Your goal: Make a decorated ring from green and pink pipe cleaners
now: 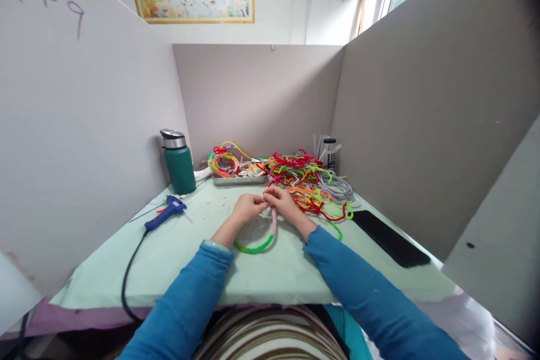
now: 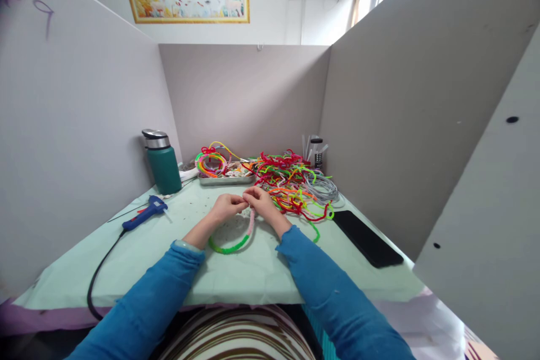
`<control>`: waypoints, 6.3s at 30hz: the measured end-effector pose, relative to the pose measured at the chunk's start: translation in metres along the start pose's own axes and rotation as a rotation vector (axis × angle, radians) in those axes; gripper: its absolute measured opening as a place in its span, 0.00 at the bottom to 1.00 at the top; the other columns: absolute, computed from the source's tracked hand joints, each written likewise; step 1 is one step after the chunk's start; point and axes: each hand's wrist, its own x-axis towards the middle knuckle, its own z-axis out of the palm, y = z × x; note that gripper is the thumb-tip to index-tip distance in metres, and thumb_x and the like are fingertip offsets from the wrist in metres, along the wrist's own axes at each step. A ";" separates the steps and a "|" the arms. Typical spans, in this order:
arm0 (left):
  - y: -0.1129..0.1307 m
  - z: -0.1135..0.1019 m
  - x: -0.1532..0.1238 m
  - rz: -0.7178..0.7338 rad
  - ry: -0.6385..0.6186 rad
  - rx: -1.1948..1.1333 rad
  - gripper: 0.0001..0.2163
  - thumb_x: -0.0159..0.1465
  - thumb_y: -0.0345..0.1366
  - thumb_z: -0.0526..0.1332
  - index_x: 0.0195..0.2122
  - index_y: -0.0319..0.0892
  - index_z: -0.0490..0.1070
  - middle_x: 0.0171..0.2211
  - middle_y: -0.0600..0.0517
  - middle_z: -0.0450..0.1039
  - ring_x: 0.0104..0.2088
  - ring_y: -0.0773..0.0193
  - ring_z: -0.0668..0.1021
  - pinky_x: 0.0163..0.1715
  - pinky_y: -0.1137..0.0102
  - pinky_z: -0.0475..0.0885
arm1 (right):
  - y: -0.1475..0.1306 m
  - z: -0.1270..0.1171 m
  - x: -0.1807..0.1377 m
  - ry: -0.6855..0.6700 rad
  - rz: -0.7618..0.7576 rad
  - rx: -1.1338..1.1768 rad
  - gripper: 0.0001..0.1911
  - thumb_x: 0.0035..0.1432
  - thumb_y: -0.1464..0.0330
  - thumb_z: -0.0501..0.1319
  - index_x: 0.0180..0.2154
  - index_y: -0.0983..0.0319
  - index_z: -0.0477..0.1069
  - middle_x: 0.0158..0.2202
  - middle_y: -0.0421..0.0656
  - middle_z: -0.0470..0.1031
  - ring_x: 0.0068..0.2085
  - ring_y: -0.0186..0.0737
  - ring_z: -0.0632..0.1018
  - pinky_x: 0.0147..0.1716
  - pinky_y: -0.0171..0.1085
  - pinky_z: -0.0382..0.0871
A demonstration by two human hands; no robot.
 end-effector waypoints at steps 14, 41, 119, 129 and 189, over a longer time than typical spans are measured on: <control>0.000 0.001 0.000 -0.037 -0.032 -0.036 0.18 0.53 0.48 0.56 0.25 0.36 0.76 0.18 0.53 0.69 0.22 0.68 0.69 0.21 0.76 0.59 | 0.002 -0.001 0.000 -0.045 0.047 0.045 0.12 0.47 0.60 0.62 0.27 0.63 0.67 0.22 0.36 0.64 0.24 0.31 0.64 0.23 0.31 0.56; 0.015 -0.008 0.000 -0.051 0.135 -0.302 0.17 0.52 0.42 0.59 0.38 0.37 0.75 0.22 0.52 0.73 0.24 0.68 0.73 0.26 0.75 0.66 | 0.018 -0.003 0.002 -0.078 0.177 0.072 0.15 0.48 0.58 0.61 0.24 0.64 0.68 0.19 0.37 0.66 0.21 0.29 0.63 0.20 0.31 0.55; 0.012 -0.004 -0.003 -0.018 -0.016 -0.093 0.17 0.53 0.47 0.58 0.24 0.36 0.75 0.17 0.55 0.67 0.21 0.70 0.67 0.23 0.75 0.60 | 0.001 -0.008 0.001 -0.081 0.036 0.034 0.14 0.47 0.59 0.62 0.26 0.63 0.69 0.22 0.37 0.64 0.24 0.30 0.62 0.23 0.31 0.55; 0.013 -0.004 -0.002 -0.017 0.003 -0.038 0.13 0.52 0.41 0.56 0.21 0.36 0.73 0.17 0.55 0.65 0.21 0.70 0.65 0.22 0.76 0.59 | 0.002 -0.008 0.000 -0.078 0.028 0.043 0.12 0.48 0.61 0.61 0.26 0.64 0.68 0.20 0.36 0.62 0.23 0.30 0.62 0.22 0.32 0.54; 0.004 -0.005 0.002 -0.018 0.116 0.030 0.15 0.56 0.43 0.55 0.31 0.39 0.77 0.24 0.52 0.75 0.25 0.67 0.72 0.25 0.75 0.63 | 0.012 -0.010 0.002 -0.163 0.386 0.325 0.16 0.40 0.60 0.68 0.22 0.65 0.68 0.19 0.36 0.64 0.20 0.28 0.63 0.21 0.31 0.54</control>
